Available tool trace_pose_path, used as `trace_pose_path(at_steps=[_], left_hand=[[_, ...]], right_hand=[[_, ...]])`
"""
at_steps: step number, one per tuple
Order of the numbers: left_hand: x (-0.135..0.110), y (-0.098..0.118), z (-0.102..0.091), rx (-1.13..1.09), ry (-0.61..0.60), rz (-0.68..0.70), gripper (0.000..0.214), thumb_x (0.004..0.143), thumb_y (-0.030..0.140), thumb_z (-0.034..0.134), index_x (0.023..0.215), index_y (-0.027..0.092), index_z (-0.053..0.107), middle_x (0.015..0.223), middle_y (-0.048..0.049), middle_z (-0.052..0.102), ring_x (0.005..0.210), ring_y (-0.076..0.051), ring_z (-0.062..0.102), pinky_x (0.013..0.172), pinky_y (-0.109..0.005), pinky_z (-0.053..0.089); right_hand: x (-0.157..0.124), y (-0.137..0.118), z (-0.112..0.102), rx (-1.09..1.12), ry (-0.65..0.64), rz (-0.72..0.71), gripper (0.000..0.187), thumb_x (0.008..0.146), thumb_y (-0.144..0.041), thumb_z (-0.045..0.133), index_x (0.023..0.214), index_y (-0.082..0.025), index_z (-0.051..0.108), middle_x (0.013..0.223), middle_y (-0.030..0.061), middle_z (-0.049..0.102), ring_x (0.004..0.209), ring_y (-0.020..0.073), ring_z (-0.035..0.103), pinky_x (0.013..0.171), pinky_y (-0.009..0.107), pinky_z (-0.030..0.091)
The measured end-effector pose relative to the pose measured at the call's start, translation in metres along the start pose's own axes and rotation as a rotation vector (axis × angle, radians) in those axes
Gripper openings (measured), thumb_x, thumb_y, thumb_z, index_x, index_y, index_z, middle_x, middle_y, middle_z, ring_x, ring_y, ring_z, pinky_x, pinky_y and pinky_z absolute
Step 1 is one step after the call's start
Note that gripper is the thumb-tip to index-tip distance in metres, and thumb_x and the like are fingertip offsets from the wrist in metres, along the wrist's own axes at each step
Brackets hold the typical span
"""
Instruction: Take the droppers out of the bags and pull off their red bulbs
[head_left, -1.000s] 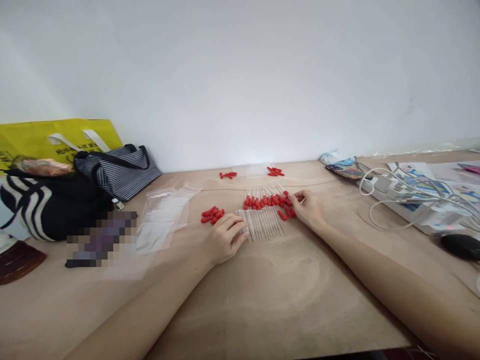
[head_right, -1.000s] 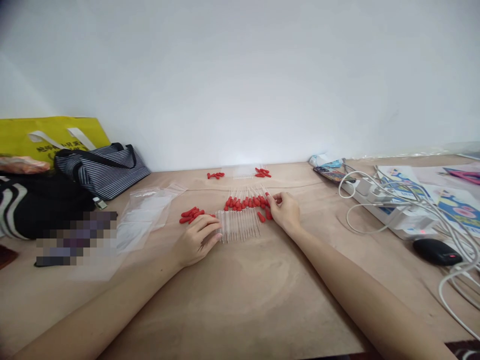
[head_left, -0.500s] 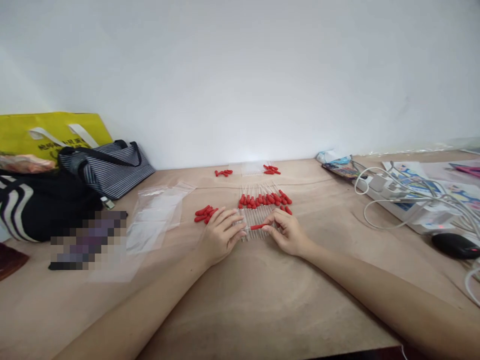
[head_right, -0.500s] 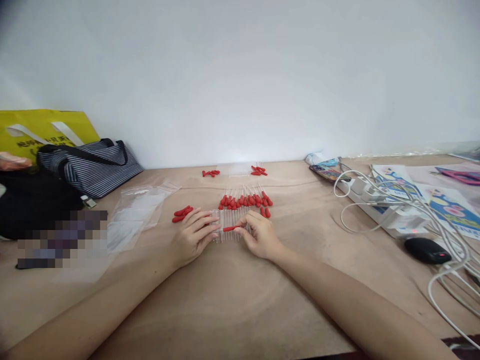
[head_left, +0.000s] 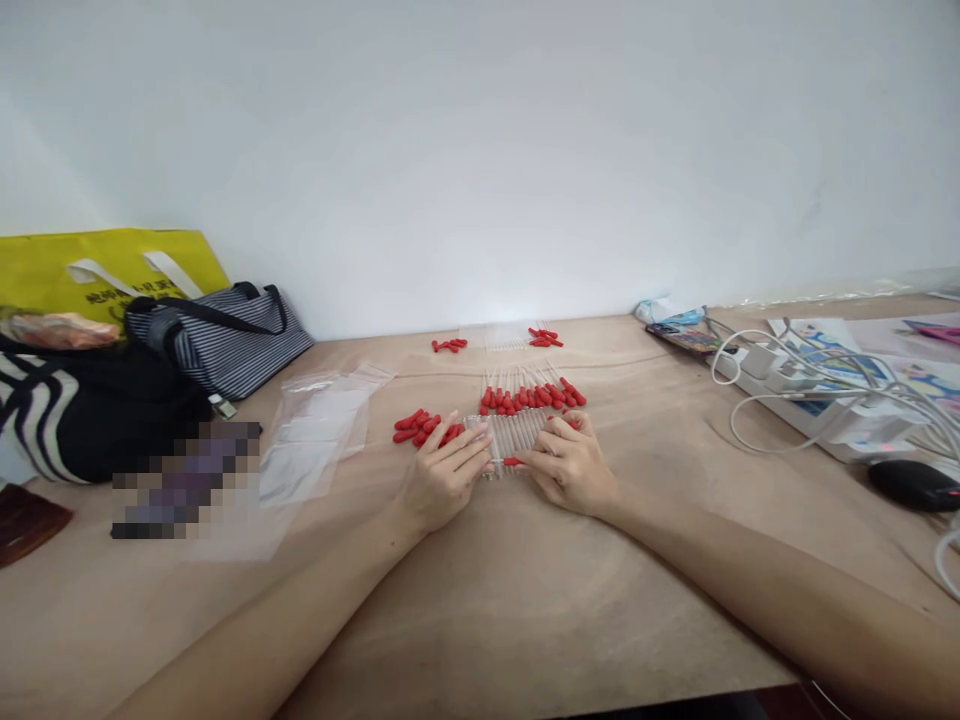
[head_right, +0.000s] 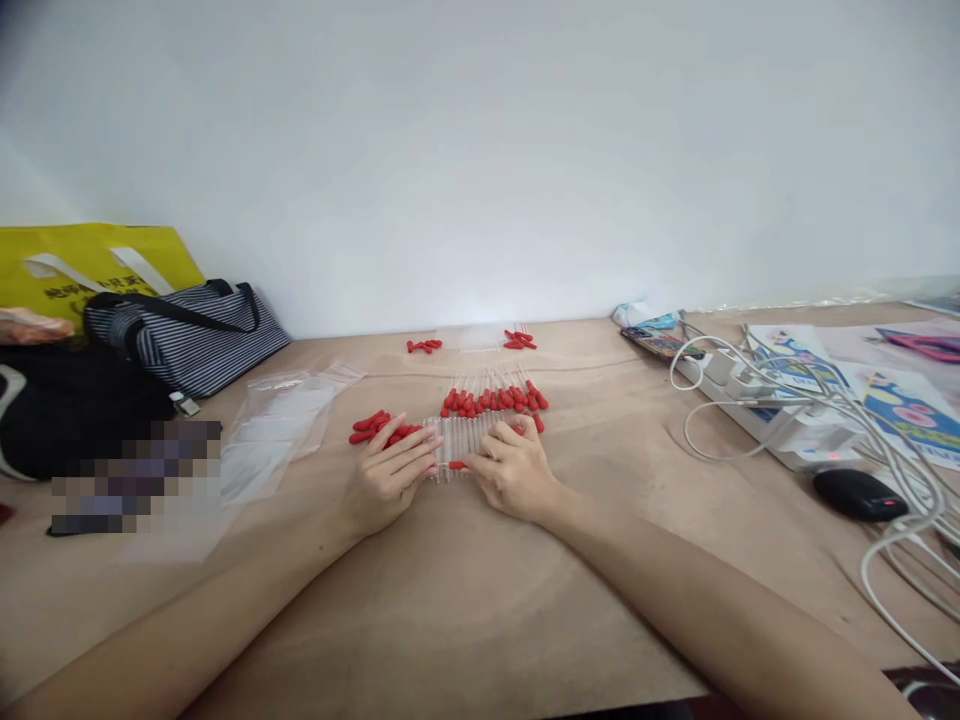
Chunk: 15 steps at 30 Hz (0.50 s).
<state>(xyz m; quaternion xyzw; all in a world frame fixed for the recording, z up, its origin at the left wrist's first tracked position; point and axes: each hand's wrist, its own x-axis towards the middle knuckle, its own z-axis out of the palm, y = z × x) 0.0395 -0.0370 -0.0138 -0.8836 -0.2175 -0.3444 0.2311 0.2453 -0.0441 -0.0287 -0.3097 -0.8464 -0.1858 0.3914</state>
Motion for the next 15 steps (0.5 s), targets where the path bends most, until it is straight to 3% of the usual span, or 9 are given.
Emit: trace_pose_path(at_steps=[15], left_hand=[[-0.0001, 0.0039, -0.0011, -0.045, -0.023, 0.01, 0.013, 0.082, 0.013, 0.05, 0.086, 0.016, 0.062, 0.097, -0.0033, 0.068, 0.098, -0.016, 0.06, 0.105, -0.044, 0.027]], right_hand=[[-0.0036, -0.0029, -0.0037, 0.112, -0.006, -0.015, 0.012, 0.076, -0.02, 0.051, 0.072, -0.02, 0.062, 0.056, -0.0024, 0.051, 0.07, 0.0131, 0.045, 0.087, 0.042, 0.024]])
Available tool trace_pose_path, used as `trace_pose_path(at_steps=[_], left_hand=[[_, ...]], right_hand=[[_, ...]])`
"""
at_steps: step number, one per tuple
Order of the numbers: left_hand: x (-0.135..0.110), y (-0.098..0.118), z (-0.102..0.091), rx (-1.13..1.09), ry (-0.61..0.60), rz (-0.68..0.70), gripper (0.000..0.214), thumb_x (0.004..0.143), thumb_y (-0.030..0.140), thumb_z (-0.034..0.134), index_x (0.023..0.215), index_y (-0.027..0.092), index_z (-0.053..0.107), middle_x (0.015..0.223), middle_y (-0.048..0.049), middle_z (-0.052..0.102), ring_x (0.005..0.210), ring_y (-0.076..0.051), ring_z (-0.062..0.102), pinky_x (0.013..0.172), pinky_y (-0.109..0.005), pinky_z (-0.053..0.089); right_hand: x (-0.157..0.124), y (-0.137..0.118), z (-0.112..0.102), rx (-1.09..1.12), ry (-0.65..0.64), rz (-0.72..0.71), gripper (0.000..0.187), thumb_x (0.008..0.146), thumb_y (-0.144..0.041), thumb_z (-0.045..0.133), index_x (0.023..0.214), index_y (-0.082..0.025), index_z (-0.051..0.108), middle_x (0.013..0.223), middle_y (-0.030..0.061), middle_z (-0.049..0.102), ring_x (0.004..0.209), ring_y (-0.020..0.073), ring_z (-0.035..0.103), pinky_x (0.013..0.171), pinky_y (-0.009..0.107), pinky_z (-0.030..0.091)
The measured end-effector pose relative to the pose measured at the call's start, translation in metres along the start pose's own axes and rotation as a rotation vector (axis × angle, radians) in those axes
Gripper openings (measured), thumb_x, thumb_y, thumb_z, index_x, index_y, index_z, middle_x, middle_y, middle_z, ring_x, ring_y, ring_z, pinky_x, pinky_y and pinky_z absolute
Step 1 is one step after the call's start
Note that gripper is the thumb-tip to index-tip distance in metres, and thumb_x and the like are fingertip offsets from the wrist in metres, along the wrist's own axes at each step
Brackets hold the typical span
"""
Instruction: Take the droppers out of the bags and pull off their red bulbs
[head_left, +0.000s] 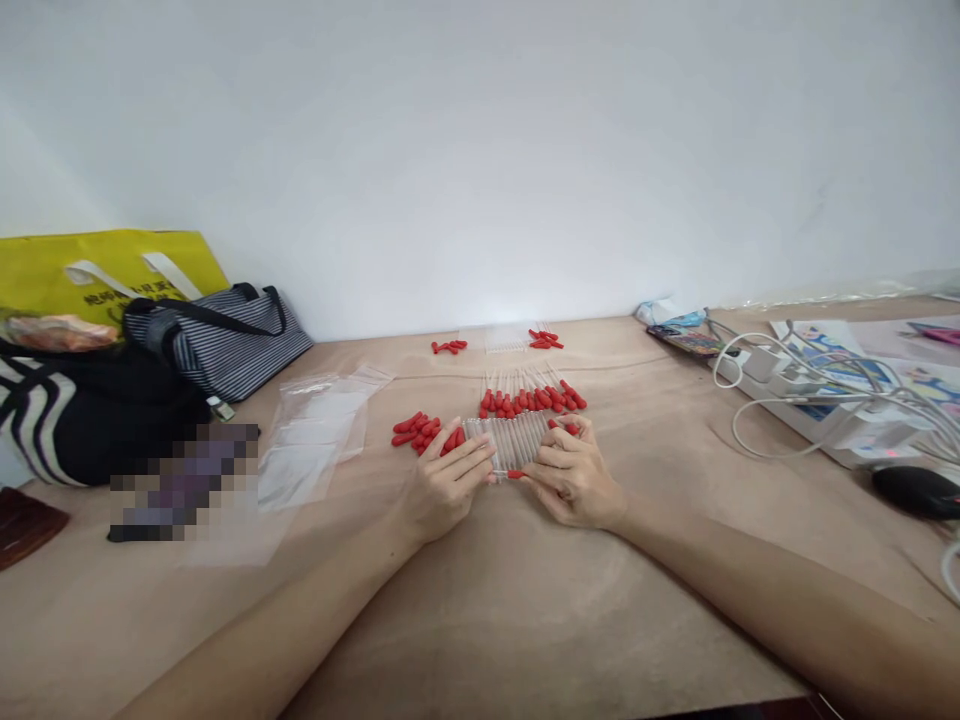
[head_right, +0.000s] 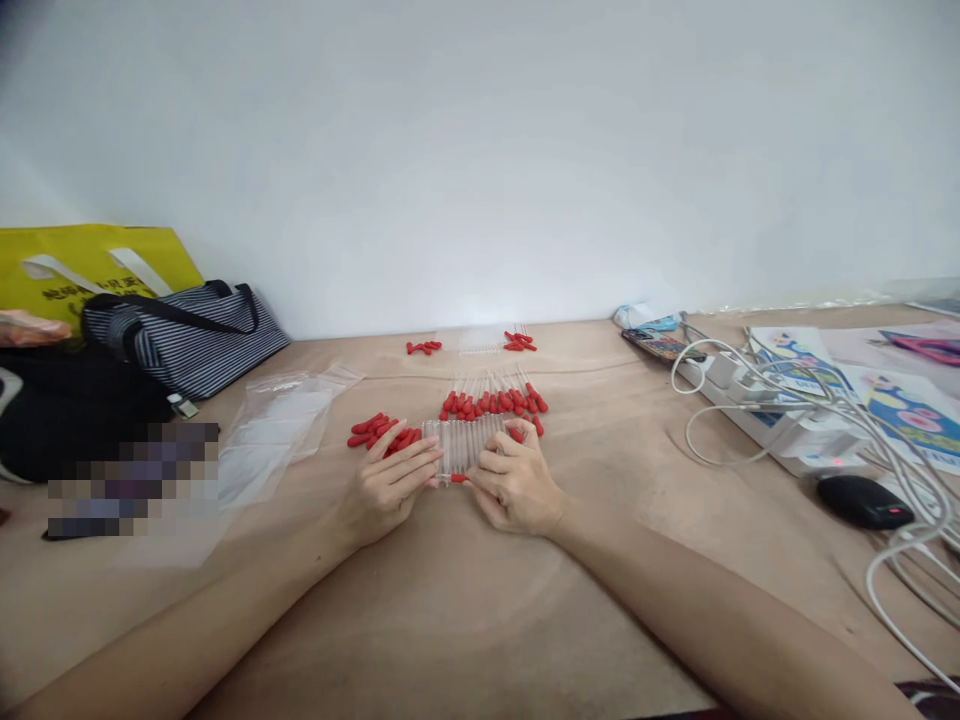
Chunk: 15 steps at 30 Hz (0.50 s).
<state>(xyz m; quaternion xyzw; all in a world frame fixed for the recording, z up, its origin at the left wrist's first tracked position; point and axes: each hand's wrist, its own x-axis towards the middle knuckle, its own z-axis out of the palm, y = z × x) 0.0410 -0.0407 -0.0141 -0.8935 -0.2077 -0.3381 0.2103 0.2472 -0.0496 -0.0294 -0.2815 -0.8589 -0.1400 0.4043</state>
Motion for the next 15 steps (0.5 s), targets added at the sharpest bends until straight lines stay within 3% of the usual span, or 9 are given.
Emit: trace_pose_path(at_steps=[4, 7, 12, 15], left_hand=[[-0.006, -0.008, -0.001, 0.005, 0.005, -0.013, 0.013, 0.083, 0.012, 0.049, 0.087, 0.015, 0.06, 0.095, -0.0045, 0.068, 0.097, -0.017, 0.06, 0.102, -0.045, 0.031], [-0.012, -0.017, -0.004, 0.035, 0.038, -0.111, 0.013, 0.083, 0.013, 0.047, 0.083, 0.016, 0.06, 0.091, -0.0046, 0.068, 0.095, -0.019, 0.061, 0.095, -0.044, 0.038], [-0.015, -0.017, -0.004, 0.02, 0.037, -0.202, 0.015, 0.085, 0.019, 0.047, 0.089, 0.017, 0.061, 0.077, -0.0041, 0.06, 0.069, -0.012, 0.058, 0.065, -0.024, 0.049], [-0.015, -0.017, -0.001, 0.063, 0.031, -0.282, 0.025, 0.086, 0.015, 0.041, 0.106, 0.014, 0.056, 0.08, -0.0053, 0.052, 0.065, -0.01, 0.053, 0.06, -0.021, 0.048]], right_hand=[[-0.003, 0.005, -0.006, 0.02, -0.017, 0.035, 0.016, 0.076, -0.02, 0.05, 0.066, -0.02, 0.062, 0.055, -0.002, 0.051, 0.069, 0.0133, 0.047, 0.087, 0.041, 0.026], [-0.008, 0.015, -0.012, 0.033, 0.032, 0.158, 0.016, 0.078, -0.023, 0.052, 0.069, -0.02, 0.064, 0.058, -0.0013, 0.054, 0.068, 0.0135, 0.049, 0.085, 0.04, 0.028], [-0.011, 0.031, -0.012, 0.174, 0.029, 0.343, 0.022, 0.084, -0.026, 0.045, 0.098, -0.021, 0.061, 0.078, 0.0042, 0.059, 0.074, 0.0151, 0.053, 0.072, 0.032, 0.039], [-0.011, 0.041, -0.012, 0.241, 0.063, 0.464, 0.024, 0.084, -0.026, 0.042, 0.1, -0.017, 0.058, 0.082, 0.0065, 0.058, 0.074, 0.0155, 0.054, 0.068, 0.03, 0.043]])
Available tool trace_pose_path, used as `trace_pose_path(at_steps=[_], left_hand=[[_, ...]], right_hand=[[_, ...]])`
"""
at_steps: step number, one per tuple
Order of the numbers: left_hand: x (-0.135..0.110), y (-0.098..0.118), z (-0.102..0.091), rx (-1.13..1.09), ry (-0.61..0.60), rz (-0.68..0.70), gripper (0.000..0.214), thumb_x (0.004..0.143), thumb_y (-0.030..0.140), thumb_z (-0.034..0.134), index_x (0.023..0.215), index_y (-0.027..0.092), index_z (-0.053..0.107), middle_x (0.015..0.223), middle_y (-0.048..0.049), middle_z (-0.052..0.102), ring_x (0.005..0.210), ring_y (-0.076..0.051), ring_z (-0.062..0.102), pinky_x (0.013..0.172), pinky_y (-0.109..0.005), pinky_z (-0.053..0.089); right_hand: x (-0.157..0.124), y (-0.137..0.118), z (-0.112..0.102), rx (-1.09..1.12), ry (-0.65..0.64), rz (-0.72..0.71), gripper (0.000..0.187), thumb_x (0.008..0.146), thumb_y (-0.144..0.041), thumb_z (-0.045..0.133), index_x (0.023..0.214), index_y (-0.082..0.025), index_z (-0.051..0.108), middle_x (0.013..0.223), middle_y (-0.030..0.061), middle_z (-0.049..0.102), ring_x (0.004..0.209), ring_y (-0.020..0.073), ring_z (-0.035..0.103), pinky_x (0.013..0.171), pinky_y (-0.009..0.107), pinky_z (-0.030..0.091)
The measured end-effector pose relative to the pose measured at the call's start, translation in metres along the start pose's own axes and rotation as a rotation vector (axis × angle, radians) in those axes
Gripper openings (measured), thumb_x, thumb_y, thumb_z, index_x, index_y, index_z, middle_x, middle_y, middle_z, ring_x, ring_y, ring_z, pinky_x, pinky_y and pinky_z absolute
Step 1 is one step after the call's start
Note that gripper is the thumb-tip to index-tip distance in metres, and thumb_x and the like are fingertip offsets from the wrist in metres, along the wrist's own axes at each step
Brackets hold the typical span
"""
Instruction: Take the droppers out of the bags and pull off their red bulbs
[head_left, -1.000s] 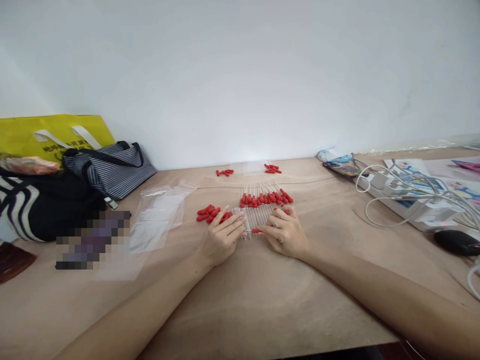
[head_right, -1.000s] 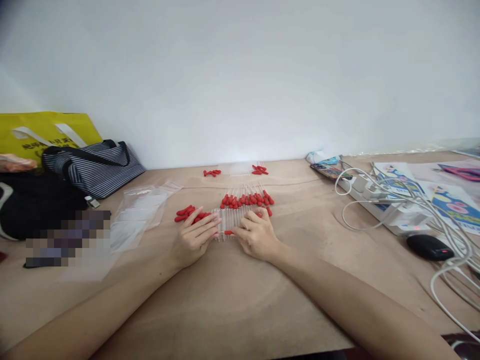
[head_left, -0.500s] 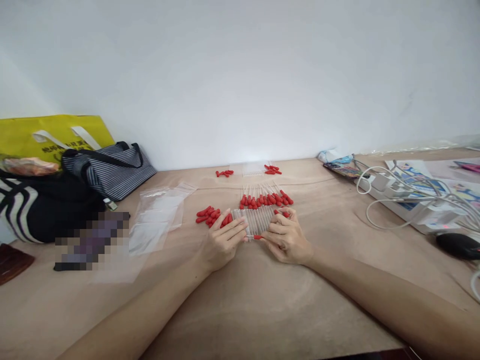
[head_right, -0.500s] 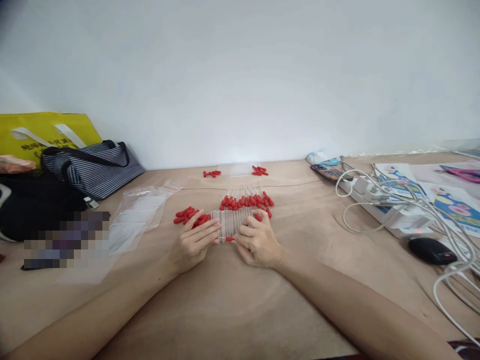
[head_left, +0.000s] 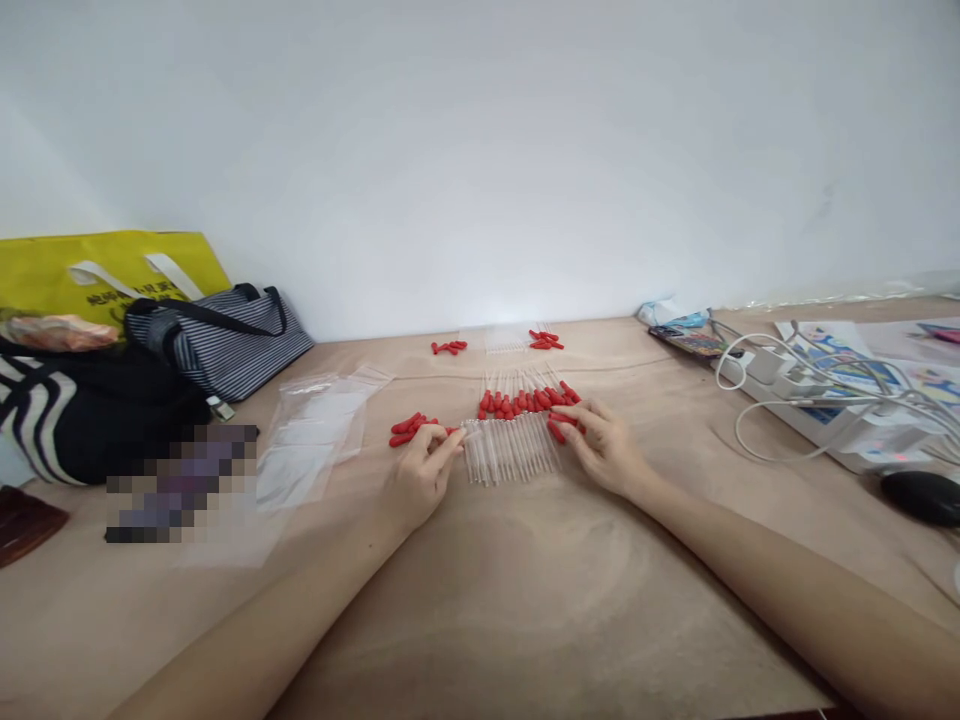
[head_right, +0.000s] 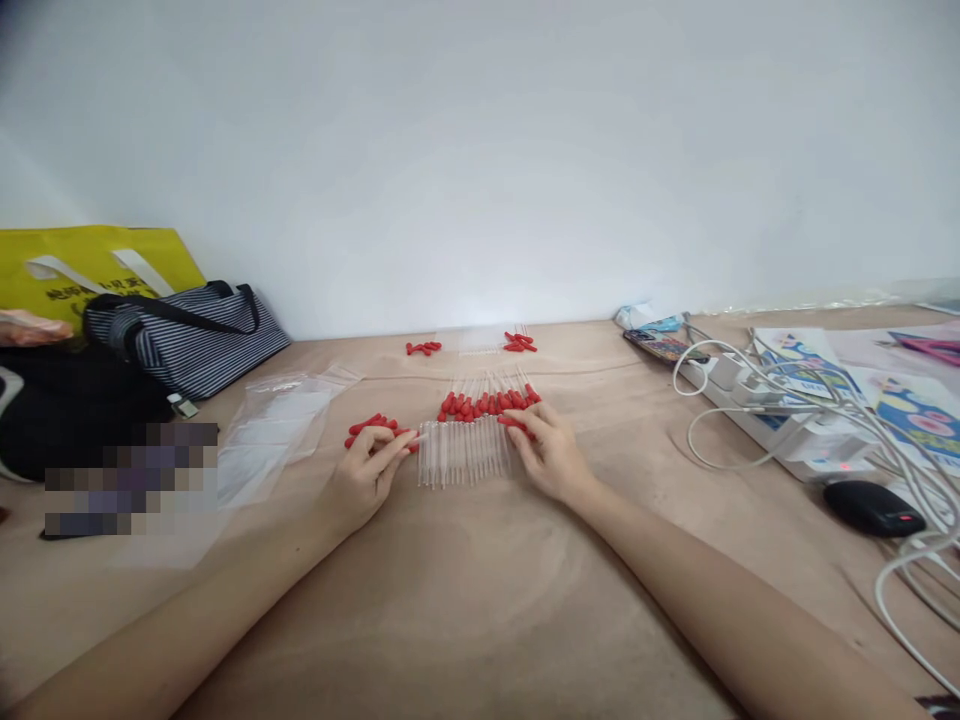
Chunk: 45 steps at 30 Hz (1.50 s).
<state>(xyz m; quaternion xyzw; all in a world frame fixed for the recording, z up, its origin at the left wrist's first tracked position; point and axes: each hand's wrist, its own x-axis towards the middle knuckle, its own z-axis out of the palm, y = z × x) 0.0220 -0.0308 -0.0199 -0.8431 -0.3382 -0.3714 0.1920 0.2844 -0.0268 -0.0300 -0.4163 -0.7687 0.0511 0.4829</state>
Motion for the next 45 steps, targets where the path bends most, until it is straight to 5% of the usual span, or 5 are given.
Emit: trace_pose_path(at_steps=[5, 12, 30, 38, 45], left_hand=[[0.003, -0.002, -0.001, -0.013, 0.026, -0.005, 0.035, 0.084, 0.008, 0.038, 0.117, 0.011, 0.048, 0.082, -0.006, 0.047, 0.07, -0.011, 0.051, 0.065, -0.024, 0.049], [0.018, 0.015, 0.0, -0.07, 0.17, 0.092, 0.025, 0.077, 0.005, 0.05, 0.098, 0.017, 0.058, 0.076, -0.002, 0.056, 0.069, -0.01, 0.055, 0.067, -0.021, 0.049], [0.029, 0.028, 0.026, -0.248, -0.167, 0.059, 0.014, 0.079, 0.022, 0.051, 0.085, 0.014, 0.061, 0.077, -0.0063, 0.064, 0.073, -0.017, 0.058, 0.07, -0.032, 0.05], [0.028, 0.027, 0.024, -0.296, -0.242, -0.004, 0.043, 0.071, 0.043, 0.061, 0.099, 0.01, 0.061, 0.095, -0.0127, 0.065, 0.093, -0.025, 0.057, 0.081, -0.041, 0.049], [0.014, 0.018, 0.003, -0.305, -0.27, 0.096, 0.053, 0.073, 0.043, 0.059, 0.118, 0.016, 0.049, 0.116, -0.0124, 0.056, 0.113, -0.027, 0.046, 0.095, -0.046, 0.039]], right_hand=[[0.002, 0.015, -0.013, -0.069, 0.104, 0.254, 0.018, 0.077, -0.033, 0.051, 0.082, -0.017, 0.054, 0.074, 0.0038, 0.059, 0.062, 0.0139, 0.05, 0.056, 0.027, 0.041], [0.002, 0.024, -0.013, -0.044, 0.025, 0.297, 0.02, 0.074, -0.038, 0.054, 0.071, -0.019, 0.06, 0.068, 0.0022, 0.063, 0.061, 0.0141, 0.052, 0.06, 0.028, 0.04], [0.006, 0.028, -0.002, -0.241, -0.02, 0.172, 0.032, 0.081, -0.043, 0.046, 0.069, -0.022, 0.067, 0.069, 0.0029, 0.065, 0.068, 0.018, 0.052, 0.071, 0.035, 0.034], [0.006, 0.031, -0.002, -0.24, -0.028, 0.215, 0.027, 0.079, -0.037, 0.048, 0.066, -0.021, 0.065, 0.067, 0.0027, 0.064, 0.068, 0.0179, 0.051, 0.07, 0.033, 0.034], [0.013, 0.044, -0.003, -0.274, 0.075, 0.526, 0.029, 0.074, -0.042, 0.048, 0.076, -0.019, 0.064, 0.064, 0.0028, 0.06, 0.061, 0.0167, 0.052, 0.06, 0.029, 0.035]])
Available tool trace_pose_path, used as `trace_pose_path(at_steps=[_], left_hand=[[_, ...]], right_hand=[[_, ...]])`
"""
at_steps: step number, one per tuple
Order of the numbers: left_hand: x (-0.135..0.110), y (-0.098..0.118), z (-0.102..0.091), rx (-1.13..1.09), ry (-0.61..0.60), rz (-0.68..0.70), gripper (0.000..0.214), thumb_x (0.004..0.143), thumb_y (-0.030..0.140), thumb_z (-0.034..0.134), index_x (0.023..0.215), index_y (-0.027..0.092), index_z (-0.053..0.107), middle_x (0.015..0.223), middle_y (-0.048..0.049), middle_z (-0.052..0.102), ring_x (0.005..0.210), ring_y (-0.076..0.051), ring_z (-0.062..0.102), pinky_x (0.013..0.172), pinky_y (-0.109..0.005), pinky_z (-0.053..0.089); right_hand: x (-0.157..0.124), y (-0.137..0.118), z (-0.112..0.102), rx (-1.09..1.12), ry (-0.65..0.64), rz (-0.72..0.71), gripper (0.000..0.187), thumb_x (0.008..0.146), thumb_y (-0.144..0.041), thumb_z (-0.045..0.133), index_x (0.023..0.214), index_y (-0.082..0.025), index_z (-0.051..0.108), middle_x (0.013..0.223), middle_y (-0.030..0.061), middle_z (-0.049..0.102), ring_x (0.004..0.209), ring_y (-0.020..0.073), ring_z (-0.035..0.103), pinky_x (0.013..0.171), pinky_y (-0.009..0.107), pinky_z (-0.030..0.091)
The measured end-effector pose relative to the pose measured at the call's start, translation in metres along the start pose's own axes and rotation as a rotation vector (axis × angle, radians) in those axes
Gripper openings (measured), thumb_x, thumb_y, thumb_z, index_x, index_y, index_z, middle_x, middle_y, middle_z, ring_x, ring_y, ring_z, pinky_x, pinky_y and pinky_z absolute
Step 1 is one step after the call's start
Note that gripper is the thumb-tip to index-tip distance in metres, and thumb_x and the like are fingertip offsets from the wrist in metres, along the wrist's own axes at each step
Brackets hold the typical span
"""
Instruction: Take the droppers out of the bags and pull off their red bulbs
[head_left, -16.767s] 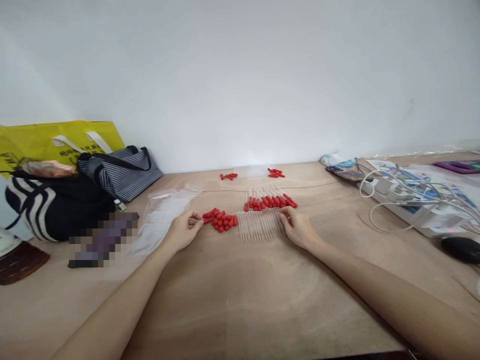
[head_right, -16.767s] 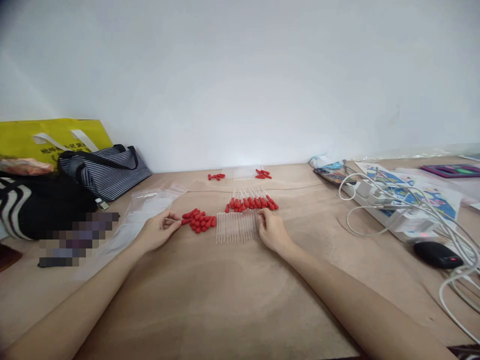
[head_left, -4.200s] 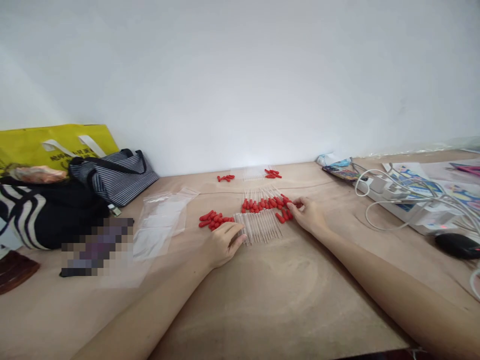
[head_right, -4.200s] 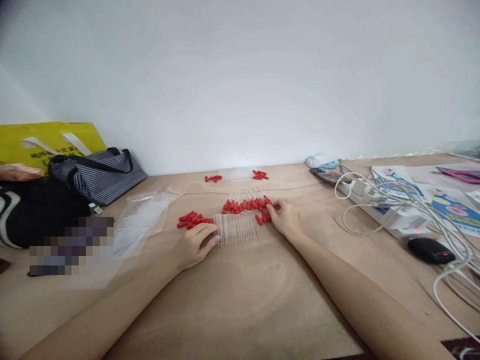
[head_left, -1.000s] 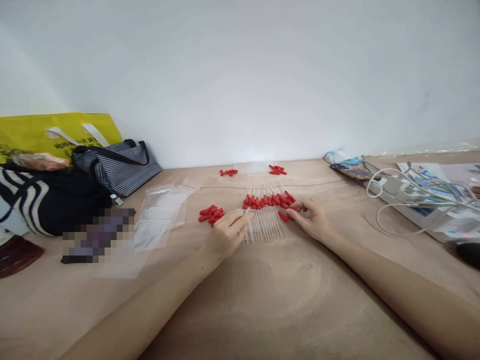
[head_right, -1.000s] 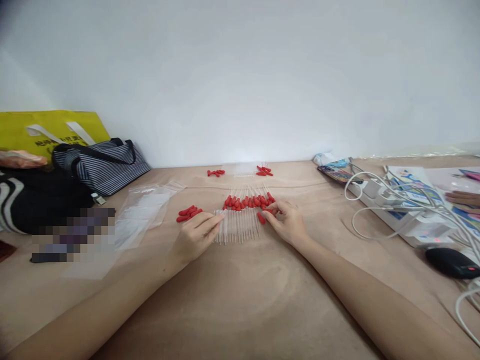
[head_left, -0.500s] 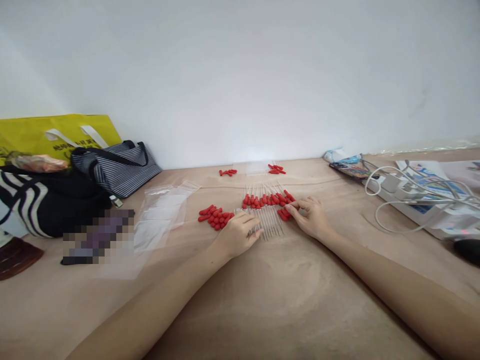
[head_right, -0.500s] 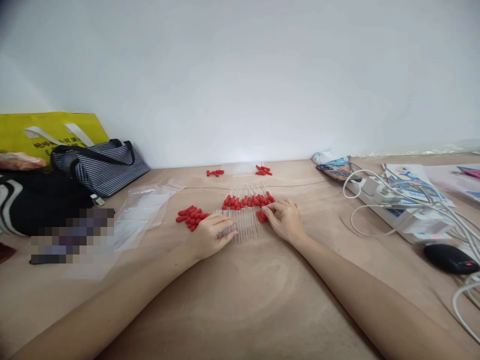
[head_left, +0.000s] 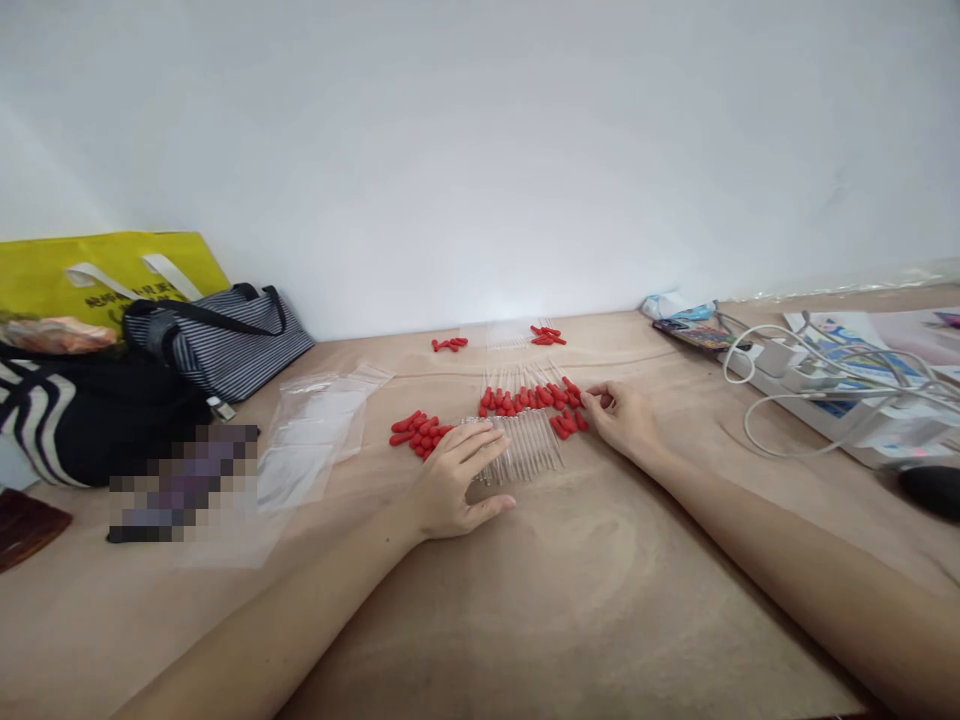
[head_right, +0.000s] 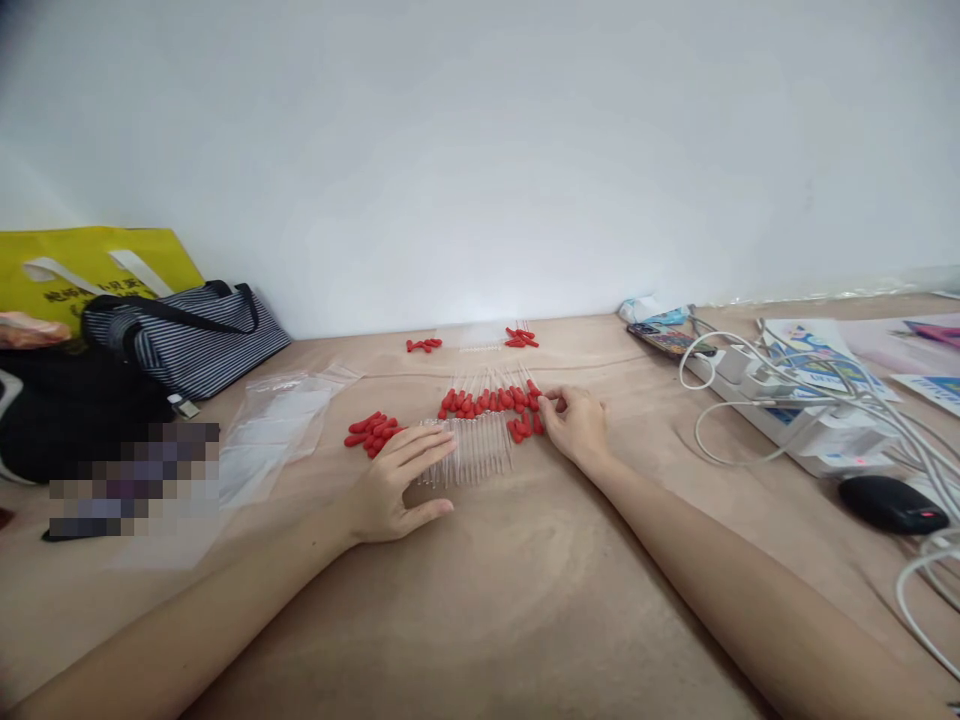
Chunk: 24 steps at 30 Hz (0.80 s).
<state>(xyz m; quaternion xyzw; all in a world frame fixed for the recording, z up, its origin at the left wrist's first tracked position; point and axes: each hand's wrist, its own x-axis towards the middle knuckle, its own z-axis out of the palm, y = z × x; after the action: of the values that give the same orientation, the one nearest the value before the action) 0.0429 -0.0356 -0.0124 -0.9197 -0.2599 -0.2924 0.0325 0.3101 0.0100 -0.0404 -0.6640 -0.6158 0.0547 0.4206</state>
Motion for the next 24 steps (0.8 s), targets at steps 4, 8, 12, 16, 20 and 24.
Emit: trace_pose_path(at_steps=[4, 8, 12, 16, 20, 24], left_hand=[[-0.012, -0.006, -0.006, -0.008, 0.019, -0.058, 0.044, 0.076, 0.037, 0.058, 0.115, 0.016, 0.051, 0.112, -0.011, 0.058, 0.112, -0.025, 0.047, 0.094, -0.044, 0.041], [-0.011, -0.008, -0.006, -0.011, 0.031, -0.106, 0.032, 0.077, 0.031, 0.057, 0.106, 0.017, 0.057, 0.107, -0.0102, 0.06, 0.108, -0.024, 0.05, 0.091, -0.044, 0.044], [-0.008, -0.007, -0.005, -0.028, 0.035, -0.095, 0.025, 0.078, 0.028, 0.056, 0.1, 0.017, 0.061, 0.105, -0.01, 0.061, 0.107, -0.024, 0.05, 0.089, -0.044, 0.045], [-0.009, -0.007, -0.004, -0.035, 0.051, -0.088, 0.021, 0.079, 0.026, 0.055, 0.097, 0.018, 0.062, 0.103, -0.0093, 0.061, 0.105, -0.023, 0.051, 0.089, -0.044, 0.045], [-0.01, -0.009, -0.003, -0.033, 0.058, -0.081, 0.023, 0.079, 0.026, 0.054, 0.101, 0.017, 0.059, 0.102, -0.0089, 0.061, 0.105, -0.023, 0.051, 0.091, -0.043, 0.043], [-0.01, -0.009, -0.002, -0.009, 0.063, -0.136, 0.04, 0.081, 0.027, 0.052, 0.119, 0.018, 0.046, 0.113, -0.0097, 0.055, 0.111, -0.023, 0.046, 0.094, -0.042, 0.041]], right_hand=[[0.015, 0.0, 0.006, 0.083, -0.032, 0.259, 0.034, 0.068, -0.049, 0.052, 0.078, -0.018, 0.063, 0.065, 0.0029, 0.061, 0.057, 0.0162, 0.053, 0.055, 0.027, 0.035], [0.025, -0.007, 0.014, 0.073, -0.035, 0.3, 0.037, 0.062, -0.054, 0.057, 0.072, -0.019, 0.062, 0.065, 0.0035, 0.062, 0.06, 0.0174, 0.055, 0.057, 0.028, 0.036], [0.026, -0.012, 0.019, 0.023, -0.055, 0.248, 0.032, 0.062, -0.05, 0.059, 0.07, -0.019, 0.062, 0.064, 0.0021, 0.062, 0.063, 0.0177, 0.056, 0.059, 0.029, 0.036], [0.024, -0.012, 0.02, -0.005, -0.033, 0.223, 0.025, 0.07, -0.043, 0.053, 0.069, -0.02, 0.063, 0.063, 0.0024, 0.062, 0.065, 0.0179, 0.056, 0.062, 0.03, 0.036], [0.021, -0.007, 0.019, 0.059, 0.076, 0.136, 0.03, 0.073, -0.044, 0.049, 0.071, -0.018, 0.063, 0.07, 0.0048, 0.062, 0.066, 0.0178, 0.054, 0.061, 0.03, 0.037], [0.003, -0.004, 0.012, 0.207, 0.117, -0.076, 0.03, 0.076, -0.045, 0.048, 0.072, -0.017, 0.06, 0.072, 0.0052, 0.061, 0.07, 0.018, 0.053, 0.065, 0.032, 0.04]])
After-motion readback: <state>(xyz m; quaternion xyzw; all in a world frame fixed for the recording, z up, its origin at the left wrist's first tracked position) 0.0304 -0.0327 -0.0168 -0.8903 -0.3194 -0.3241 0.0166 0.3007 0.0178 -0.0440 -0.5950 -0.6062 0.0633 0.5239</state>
